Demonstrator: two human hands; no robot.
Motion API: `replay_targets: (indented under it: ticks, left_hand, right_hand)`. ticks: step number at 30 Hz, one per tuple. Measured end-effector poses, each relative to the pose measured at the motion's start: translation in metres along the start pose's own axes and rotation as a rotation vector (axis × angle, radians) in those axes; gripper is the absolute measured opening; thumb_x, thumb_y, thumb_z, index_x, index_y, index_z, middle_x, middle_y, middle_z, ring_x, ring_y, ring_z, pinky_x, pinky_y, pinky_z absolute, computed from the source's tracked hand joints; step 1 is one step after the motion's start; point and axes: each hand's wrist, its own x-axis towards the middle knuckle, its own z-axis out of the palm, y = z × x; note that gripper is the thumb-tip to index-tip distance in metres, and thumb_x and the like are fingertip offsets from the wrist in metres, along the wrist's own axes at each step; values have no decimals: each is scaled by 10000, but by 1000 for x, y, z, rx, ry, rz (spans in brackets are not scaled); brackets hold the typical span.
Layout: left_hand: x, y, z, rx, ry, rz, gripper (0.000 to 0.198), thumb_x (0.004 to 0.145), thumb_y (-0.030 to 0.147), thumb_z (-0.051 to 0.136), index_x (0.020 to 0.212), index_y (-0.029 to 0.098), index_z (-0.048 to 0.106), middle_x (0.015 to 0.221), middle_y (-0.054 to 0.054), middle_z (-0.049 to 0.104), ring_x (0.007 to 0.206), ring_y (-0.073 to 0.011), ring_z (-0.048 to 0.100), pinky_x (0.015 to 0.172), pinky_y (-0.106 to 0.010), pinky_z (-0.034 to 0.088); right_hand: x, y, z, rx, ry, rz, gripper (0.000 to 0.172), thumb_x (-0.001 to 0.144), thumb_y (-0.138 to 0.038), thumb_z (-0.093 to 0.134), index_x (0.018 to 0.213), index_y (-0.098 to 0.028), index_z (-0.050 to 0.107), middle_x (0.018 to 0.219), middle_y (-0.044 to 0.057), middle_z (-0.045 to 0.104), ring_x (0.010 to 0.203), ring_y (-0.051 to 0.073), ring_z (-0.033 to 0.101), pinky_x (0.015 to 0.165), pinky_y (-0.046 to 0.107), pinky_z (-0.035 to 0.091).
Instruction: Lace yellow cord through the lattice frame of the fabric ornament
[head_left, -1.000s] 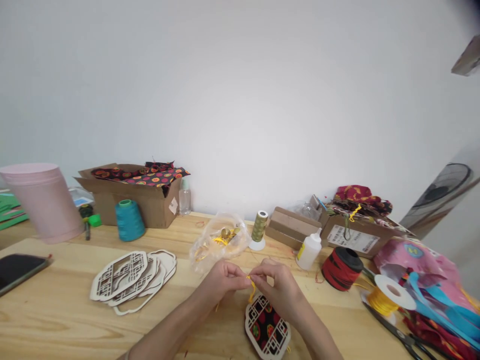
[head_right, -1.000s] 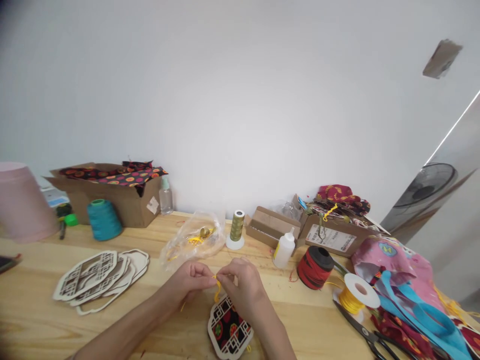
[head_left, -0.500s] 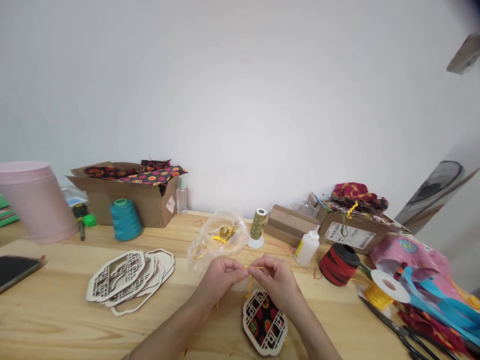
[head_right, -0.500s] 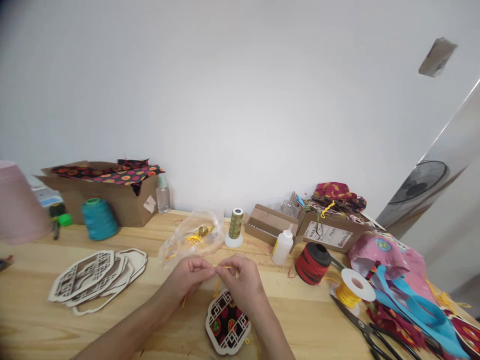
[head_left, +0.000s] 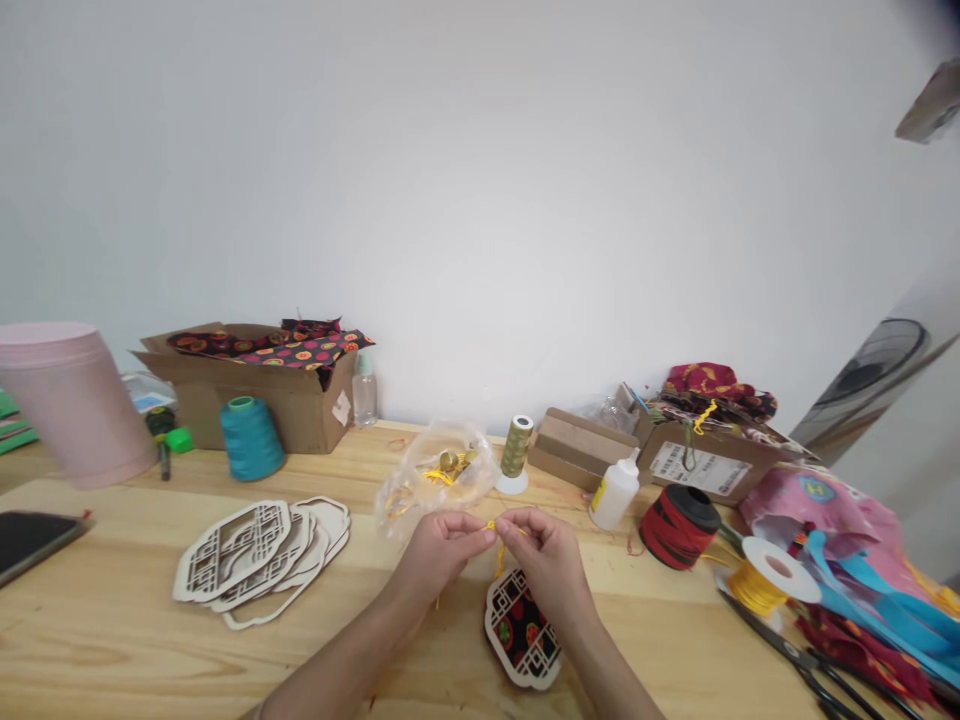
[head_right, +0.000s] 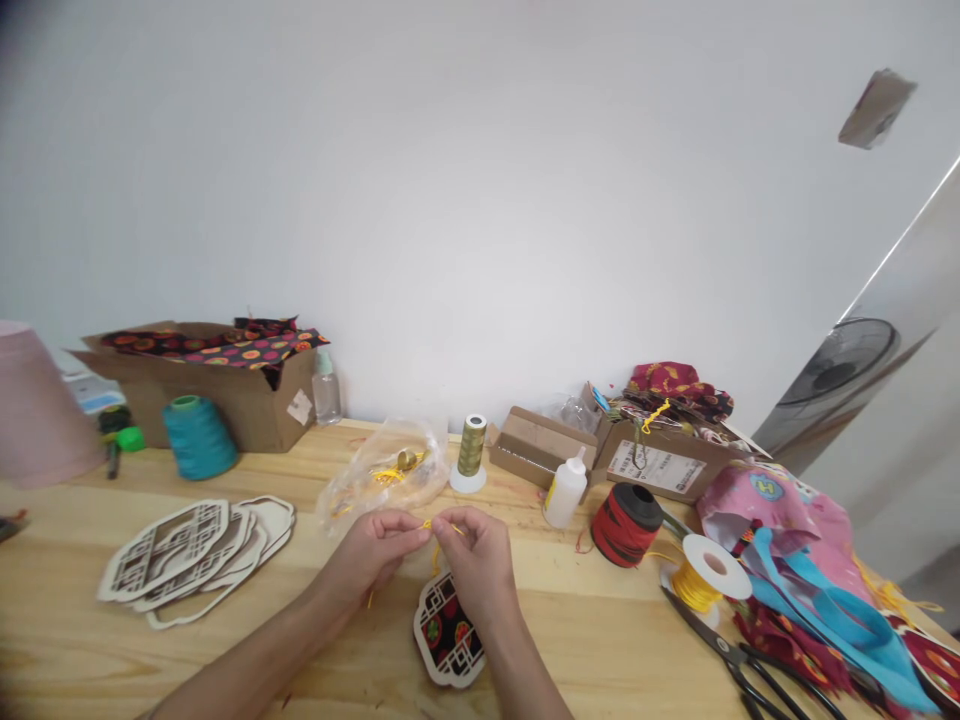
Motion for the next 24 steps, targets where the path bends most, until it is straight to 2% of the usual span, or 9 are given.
replay_targets:
  ticks: [3,12,17,21,24]
  left_hand:
    - [0,1,0,-2,12,-2,206,566,329,629,544,135,561,270,129,281,281,-22,151,313,-175,59]
    - [3,-3,-1,-9,14,18,170,581,298,618,538,139,575,247,124,299,268,-24,167,300,-173,66]
    - [1,0,-2,-28,-21,12,198,562,318,638,548,131,574,249,125,296,264,-20,159,299,-174,63]
    - [0,-1,-3,-60,-55,33,198,615,323,589,598,126,592,252,132,245,276,-22,127,309,-178,67]
    - [1,-2,-3,-67,-41,40,212,634,329,567,578,125,587,263,132,229,285,-23,115,311,-183,59]
  right_hand:
    - [0,0,1,10,11,4,210,620,-347,584,599,-139,602,428,-46,452,374,58,292,361,179,257]
    - [-2,-4,0,41,66,-34,174,626,-317,588,619,-145,611,482,-28,498,402,70,339,398,194,305]
    - [0,-2,-2,48,84,25,182,609,-318,602,609,-136,611,449,-35,488,395,68,347,388,186,299]
    - [0,-1,-3,58,82,36,202,604,-333,608,628,-133,619,489,-13,535,422,87,409,406,196,339]
    - [0,-1,-2,60,66,28,194,605,-329,608,618,-136,618,479,-18,533,400,79,396,398,196,339]
